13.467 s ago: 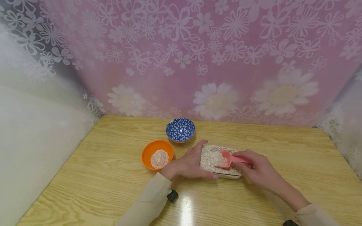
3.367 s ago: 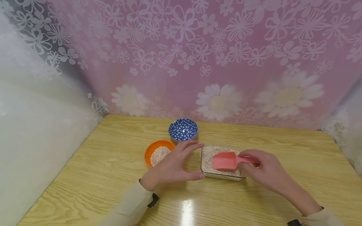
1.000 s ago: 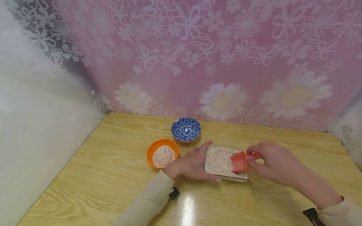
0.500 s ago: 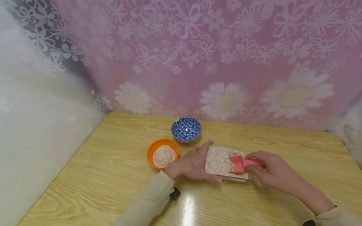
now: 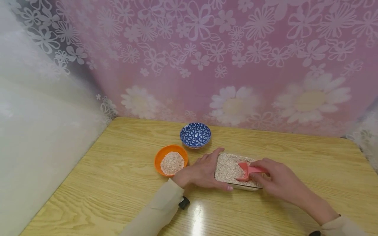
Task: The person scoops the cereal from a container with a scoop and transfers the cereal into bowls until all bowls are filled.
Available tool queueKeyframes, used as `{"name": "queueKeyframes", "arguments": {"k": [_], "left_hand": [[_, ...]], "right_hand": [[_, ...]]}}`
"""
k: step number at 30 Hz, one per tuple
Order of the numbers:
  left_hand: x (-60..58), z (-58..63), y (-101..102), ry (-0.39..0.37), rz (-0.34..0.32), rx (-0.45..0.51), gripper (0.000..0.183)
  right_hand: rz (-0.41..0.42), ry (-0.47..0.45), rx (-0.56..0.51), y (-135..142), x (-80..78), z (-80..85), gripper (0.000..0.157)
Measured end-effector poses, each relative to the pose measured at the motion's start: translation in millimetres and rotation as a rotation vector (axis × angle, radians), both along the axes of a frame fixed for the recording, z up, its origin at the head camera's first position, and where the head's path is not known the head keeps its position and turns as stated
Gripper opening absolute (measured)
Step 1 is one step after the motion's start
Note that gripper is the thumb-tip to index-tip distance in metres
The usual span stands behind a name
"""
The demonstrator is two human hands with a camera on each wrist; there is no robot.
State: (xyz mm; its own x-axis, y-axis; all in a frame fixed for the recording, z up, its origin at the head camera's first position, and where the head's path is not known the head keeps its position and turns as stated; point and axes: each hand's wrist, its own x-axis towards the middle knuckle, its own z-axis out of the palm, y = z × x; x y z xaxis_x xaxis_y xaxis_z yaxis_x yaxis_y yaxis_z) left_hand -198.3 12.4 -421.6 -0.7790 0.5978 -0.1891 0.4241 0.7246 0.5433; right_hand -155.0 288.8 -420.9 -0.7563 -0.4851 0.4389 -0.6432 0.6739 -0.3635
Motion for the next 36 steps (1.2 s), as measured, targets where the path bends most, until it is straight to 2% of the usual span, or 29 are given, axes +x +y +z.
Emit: {"name": "queueKeyframes", "arguments": {"k": [7,16,18,23,25,36], "left_hand": [[0.2,1.1,0.3,-0.009,0.0,0.007,0.121],[-0.1,1.8,-0.3,-0.016,0.004,-0.001,0.122],[0.0,1.8,-0.1,-0.015,0.002,-0.005,0.122],[0.5,2.1,0.7,-0.019,0.004,-0.006,0.122],[0.3,2.5,0.9,-0.02,0.004,-0.005,0.122],[1.1,3.5,0.4,-0.023,0.003,-0.008,0.122]], "right_hand": [[-0.035,-0.094,-0.098,4.2,3.9,-6.2,0.036],[-0.124,-0.271,-0.179,11.4,6.2,-8.0,0.029],[-0.121,-0.25,-0.185,9.6,6.7,-8.4,0.03],[-0.093,-0.109,-0.17,1.8,6.8,-9.8,0.036],[-0.097,-0.087,-0.161,0.9,6.9,-10.0,0.037],[-0.162,-0.291,-0.28,17.6,12.0,-14.3,0.029]]}}
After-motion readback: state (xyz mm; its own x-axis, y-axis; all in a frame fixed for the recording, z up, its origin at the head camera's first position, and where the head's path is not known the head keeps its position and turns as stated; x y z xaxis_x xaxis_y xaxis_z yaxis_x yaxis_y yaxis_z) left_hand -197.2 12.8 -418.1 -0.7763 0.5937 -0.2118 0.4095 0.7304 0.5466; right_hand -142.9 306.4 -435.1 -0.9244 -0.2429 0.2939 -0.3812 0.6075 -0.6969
